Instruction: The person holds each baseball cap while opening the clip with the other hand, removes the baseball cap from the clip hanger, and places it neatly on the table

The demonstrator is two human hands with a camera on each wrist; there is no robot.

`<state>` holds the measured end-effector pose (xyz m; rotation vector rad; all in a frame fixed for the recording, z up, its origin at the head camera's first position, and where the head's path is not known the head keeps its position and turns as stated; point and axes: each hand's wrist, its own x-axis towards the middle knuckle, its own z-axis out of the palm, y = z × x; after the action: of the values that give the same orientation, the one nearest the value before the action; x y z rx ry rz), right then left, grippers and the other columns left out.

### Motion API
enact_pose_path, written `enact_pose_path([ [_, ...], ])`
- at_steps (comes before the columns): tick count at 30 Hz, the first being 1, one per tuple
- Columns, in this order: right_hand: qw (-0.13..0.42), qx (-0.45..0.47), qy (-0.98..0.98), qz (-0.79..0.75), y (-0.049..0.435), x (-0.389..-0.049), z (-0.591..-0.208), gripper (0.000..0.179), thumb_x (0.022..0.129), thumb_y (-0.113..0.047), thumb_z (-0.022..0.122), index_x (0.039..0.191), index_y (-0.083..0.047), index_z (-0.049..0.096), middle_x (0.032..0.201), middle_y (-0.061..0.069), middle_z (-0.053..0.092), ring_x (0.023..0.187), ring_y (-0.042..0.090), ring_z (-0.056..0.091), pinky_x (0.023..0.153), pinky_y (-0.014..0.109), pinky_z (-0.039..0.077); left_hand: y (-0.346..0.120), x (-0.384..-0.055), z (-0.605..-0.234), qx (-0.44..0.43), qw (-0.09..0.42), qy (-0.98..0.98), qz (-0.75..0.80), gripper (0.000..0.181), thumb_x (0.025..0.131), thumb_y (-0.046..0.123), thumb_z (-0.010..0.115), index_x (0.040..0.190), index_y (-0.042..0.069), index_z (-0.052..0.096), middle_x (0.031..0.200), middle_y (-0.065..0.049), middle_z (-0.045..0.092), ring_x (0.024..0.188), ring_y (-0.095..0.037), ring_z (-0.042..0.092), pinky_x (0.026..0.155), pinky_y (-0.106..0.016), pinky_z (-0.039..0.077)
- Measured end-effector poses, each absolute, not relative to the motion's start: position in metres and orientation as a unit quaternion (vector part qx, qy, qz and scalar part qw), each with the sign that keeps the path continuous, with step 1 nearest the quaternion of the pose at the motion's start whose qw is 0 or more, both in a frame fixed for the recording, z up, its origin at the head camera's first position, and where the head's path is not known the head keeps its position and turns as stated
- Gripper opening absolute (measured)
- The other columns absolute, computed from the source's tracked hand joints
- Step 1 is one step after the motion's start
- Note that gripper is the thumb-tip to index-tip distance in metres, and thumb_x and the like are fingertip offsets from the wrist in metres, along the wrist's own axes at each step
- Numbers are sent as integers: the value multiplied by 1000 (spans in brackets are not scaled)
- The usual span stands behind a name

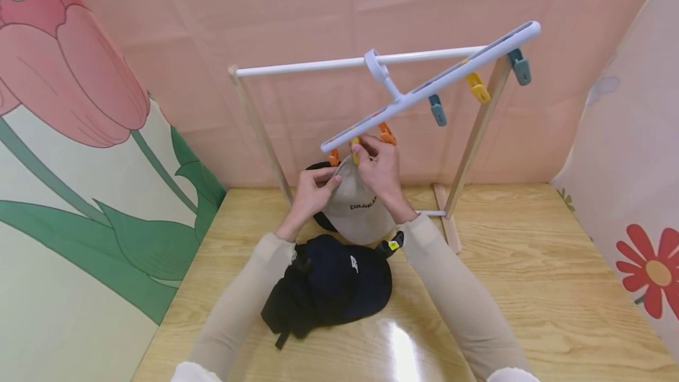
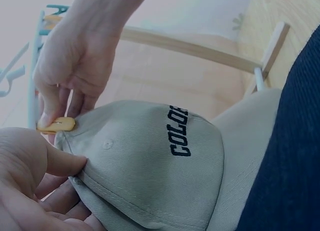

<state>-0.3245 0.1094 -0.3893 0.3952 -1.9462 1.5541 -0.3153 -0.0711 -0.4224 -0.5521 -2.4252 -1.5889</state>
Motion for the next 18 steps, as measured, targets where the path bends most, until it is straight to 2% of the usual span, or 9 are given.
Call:
enact_pose_path([
  [7,316,141,-731,589,109,-325,-388,18,100,1,72,115,1,82,99,22,81,86,37,77,69,10,53,-71,-315,-424,-184,93,-821,-532,25,104,16,71,127,12,80,119,-9,81,109,-21,78,93,-37,63],
  [18,317,139,-734,584,111,-328,-391,20,99,2,71,116,0,82,98,22,81,83,36,76,65,11,52,-70,-316,-426,-180,90,-824,-530,26,105,16,71,128,12,79,120,-9,80,108,-21,78,92,-37,63],
])
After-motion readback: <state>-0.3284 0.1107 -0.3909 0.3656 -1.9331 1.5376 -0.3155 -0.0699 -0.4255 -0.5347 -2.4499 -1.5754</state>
